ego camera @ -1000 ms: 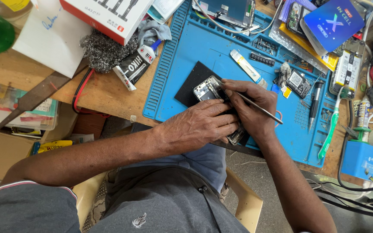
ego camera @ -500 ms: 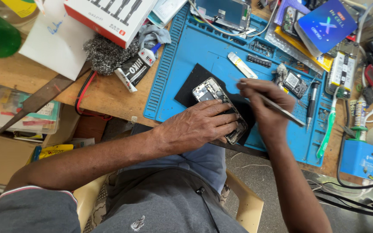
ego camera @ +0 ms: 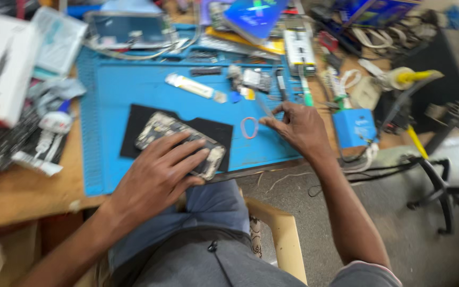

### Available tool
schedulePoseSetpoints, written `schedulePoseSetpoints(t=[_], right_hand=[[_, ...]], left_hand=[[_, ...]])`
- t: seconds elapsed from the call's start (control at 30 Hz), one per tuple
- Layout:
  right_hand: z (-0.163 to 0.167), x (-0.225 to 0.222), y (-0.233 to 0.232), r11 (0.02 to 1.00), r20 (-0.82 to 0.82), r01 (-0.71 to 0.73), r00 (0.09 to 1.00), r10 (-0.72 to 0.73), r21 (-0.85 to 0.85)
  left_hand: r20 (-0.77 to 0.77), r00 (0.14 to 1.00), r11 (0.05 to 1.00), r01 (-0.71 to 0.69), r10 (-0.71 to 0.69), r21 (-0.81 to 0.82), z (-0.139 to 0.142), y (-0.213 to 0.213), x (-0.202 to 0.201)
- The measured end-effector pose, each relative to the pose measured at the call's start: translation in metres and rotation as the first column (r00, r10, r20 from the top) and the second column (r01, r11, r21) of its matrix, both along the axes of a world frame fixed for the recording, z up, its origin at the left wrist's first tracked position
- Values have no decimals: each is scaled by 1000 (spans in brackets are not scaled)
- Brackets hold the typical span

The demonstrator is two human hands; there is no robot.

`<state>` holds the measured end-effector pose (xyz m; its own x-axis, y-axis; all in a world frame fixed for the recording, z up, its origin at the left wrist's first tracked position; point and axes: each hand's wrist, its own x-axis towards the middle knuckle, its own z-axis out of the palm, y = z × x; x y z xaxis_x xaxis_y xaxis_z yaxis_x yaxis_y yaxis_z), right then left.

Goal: The person works on a disassembled smartphone on a blue repair mat, prying at the phone's edge with a metal pry tool and repositioning the phone body. They then brush the phone's interior with a small brush and finally lift and align the screen assembly over the phone body.

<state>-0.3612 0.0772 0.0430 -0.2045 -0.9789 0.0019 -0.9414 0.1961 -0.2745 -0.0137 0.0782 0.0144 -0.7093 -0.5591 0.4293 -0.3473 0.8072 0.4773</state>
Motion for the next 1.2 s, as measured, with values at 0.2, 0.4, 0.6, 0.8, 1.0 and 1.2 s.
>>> schedulePoseSetpoints(t=[0.2,0.4,0.6,0.8,1.0,1.2], right_hand=[[16,-36,6,952,12,58,998,-57,-300],[-12,-62,4,964,-89,109,987,-134,-241],[2,-76,13,987,-203,69,974,-98,-148],[52,19,35,899,77,-87,988,132,-429],[15,102,-2,828,73,-502,843,533,-248],[10,123,-22,705,-268,-662,749,606,-255]], left_hand=[[-21,998,997,-55,53,-61,5,14,7],[16,999,997,-49,50,-52,5,12,6],[65,998,996,12,-6,-84,0,6,4],[106,994,998,3,3,-57,-21,6,2],[11,999,996,-34,35,-83,-29,3,-2],[24,999,996,-25,27,-88,-26,3,0]])
